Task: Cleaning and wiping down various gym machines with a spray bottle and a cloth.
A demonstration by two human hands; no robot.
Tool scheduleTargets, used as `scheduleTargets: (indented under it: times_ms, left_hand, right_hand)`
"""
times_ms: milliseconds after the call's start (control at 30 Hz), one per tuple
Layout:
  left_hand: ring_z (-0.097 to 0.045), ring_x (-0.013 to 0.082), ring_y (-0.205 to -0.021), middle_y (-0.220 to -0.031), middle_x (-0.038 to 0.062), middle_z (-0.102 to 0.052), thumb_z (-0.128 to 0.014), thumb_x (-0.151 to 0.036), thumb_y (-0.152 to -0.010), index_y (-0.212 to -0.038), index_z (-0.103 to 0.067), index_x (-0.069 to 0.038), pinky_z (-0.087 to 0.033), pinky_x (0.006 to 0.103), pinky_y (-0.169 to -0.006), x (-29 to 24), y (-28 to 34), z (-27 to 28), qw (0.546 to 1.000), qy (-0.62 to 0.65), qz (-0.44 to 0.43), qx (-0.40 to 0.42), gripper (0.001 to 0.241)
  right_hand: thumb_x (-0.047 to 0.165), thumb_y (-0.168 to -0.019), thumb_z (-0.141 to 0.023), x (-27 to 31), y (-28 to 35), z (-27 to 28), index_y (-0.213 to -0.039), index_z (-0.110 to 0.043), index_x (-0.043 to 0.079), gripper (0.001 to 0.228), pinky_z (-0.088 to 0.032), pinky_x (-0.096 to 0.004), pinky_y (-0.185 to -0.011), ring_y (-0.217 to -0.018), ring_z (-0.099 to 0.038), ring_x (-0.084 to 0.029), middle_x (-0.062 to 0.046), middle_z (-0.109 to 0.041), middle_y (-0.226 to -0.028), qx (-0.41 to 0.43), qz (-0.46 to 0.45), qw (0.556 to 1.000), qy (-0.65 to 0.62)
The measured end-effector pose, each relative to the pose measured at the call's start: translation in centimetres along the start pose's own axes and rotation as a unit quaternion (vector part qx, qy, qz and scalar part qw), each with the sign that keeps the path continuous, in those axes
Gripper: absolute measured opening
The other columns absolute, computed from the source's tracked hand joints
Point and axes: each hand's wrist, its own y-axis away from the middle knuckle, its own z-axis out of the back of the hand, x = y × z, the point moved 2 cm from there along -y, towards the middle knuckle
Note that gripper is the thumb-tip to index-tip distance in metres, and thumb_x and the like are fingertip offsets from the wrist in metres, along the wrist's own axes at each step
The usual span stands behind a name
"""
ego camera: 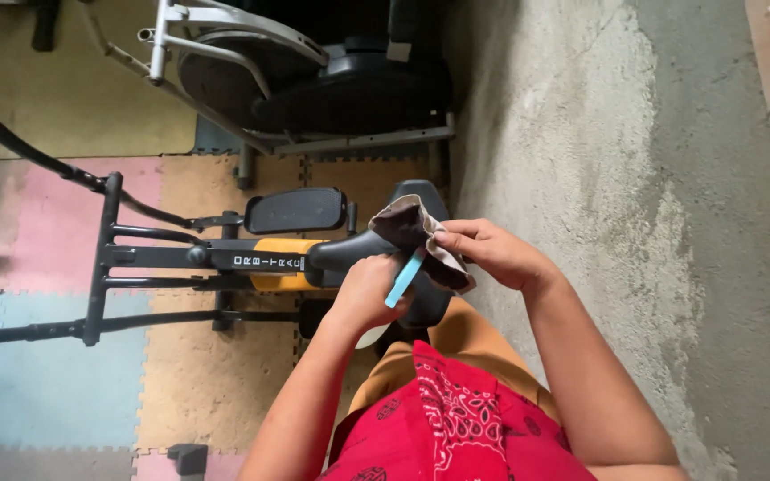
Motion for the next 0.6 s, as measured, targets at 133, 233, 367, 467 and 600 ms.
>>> scheduleTargets:
  times_ms: [133,233,367,467,600]
  left_hand:
    - [-0.067,0.0426,-0.078,-0.082,0.02,-0.069,-0.071,-0.015,-0.07,-0.085,-0.065,-0.005,-0.055,0.0506,-0.069,0.8,0.6,0.2,0.999,0.003,0.032,-0.018,0.019]
    - [-0.067,0.0424,-0.081,-0.085,0.019,-0.07,-0.07,-0.014,-0.068,-0.086,-0.067,-0.006,-0.055,0.0494,-0.069,1.4,0.7,1.1,0.996,0.035,0.082,-0.032,0.02]
    - [-0.067,0.0425,-0.085,-0.09,0.021,-0.07,-0.071,-0.016,-0.072,-0.101,-0.067,-0.006,-0.054,0.0493,-0.073,2.1,0.5,2.1,0.989,0.051,0.108,-0.091,0.031]
    - [-0.066,0.0439,-0.088,-0.094,0.022,-0.07,-0.07,-0.016,-0.073,-0.114,-0.068,-0.009,-0.054,0.051,-0.074,2.4,0.3,2.5,0.976,0.064,0.169,-0.126,0.042]
    - [-0.068,0.0438,-0.089,-0.095,0.021,-0.071,-0.066,-0.018,-0.077,-0.116,-0.068,-0.013,-0.055,0.0517,-0.076,2.3,-1.2,2.8,0.95,0.087,0.272,-0.13,0.039]
  right_hand:
    - [0.032,-0.103,-0.059,2.2,-1.7,-0.3,-0.11,-0.073,0.002,0.034,-0.046,-0.025,-0.053,-0.067,-0.058,-0.005,0.003,-0.067,-0.082,0.034,-0.04,0.998,0.025]
    - [0.033,-0.104,-0.061,4.3,-4.5,-0.1,-0.107,-0.074,0.0,0.035,-0.046,-0.026,-0.049,-0.061,-0.055,-0.007,0.002,-0.063,-0.076,0.107,-0.044,0.99,0.078]
    - [0.034,-0.103,-0.063,6.2,-10.2,0.8,-0.111,-0.076,0.0,0.037,-0.05,-0.024,-0.062,-0.073,-0.059,-0.006,0.002,-0.068,-0.084,0.22,-0.034,0.96,0.171]
    - [0.034,-0.105,-0.064,7.6,-14.3,0.5,-0.116,-0.077,0.0,0.039,-0.052,-0.021,-0.077,-0.089,-0.061,-0.003,0.004,-0.073,-0.097,0.315,-0.017,0.926,0.206]
    - [0.037,-0.101,-0.064,9.4,-18.1,0.4,-0.112,-0.079,-0.001,0.043,-0.047,-0.029,-0.059,-0.073,-0.055,-0.009,0.0,-0.066,-0.082,0.356,-0.143,0.89,0.246]
